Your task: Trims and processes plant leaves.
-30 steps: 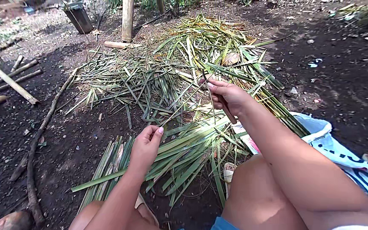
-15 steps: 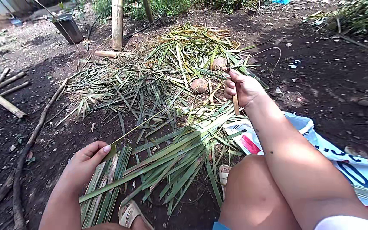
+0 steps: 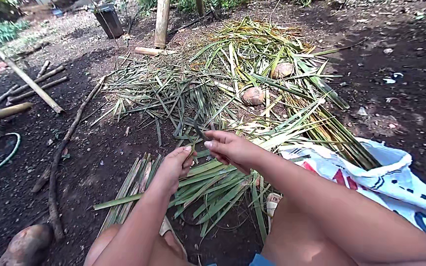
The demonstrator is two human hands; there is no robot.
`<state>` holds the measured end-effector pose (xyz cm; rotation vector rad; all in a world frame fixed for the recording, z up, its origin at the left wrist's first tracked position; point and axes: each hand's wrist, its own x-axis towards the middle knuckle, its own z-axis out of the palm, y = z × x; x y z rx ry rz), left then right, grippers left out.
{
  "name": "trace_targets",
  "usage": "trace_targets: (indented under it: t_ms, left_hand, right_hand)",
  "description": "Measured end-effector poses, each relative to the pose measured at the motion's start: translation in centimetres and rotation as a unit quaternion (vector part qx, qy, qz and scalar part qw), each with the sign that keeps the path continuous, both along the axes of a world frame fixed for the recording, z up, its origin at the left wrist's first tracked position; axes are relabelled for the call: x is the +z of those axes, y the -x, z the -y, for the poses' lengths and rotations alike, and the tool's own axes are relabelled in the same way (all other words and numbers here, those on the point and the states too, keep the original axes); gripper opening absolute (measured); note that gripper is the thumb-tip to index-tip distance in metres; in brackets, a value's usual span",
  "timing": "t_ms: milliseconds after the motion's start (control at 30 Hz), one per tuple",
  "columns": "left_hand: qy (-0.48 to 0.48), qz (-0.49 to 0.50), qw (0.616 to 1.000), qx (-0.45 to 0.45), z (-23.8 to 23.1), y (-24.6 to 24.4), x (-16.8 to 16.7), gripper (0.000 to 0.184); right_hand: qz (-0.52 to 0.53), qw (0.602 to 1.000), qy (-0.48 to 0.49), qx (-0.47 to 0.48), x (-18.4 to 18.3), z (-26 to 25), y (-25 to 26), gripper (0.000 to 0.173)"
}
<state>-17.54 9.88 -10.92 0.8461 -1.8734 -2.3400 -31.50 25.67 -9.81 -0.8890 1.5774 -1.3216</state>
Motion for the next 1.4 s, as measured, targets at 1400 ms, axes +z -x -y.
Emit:
trace_targets:
  t_ms: [1400]
  left_hand:
    - [0.03, 0.008, 0.996, -0.081, 4.1, -1.5, 0.3, 0.031]
  right_hand:
    - [0.178, 0.979, 0.054, -0.085, 0.5, -1.2, 1.2, 0.029]
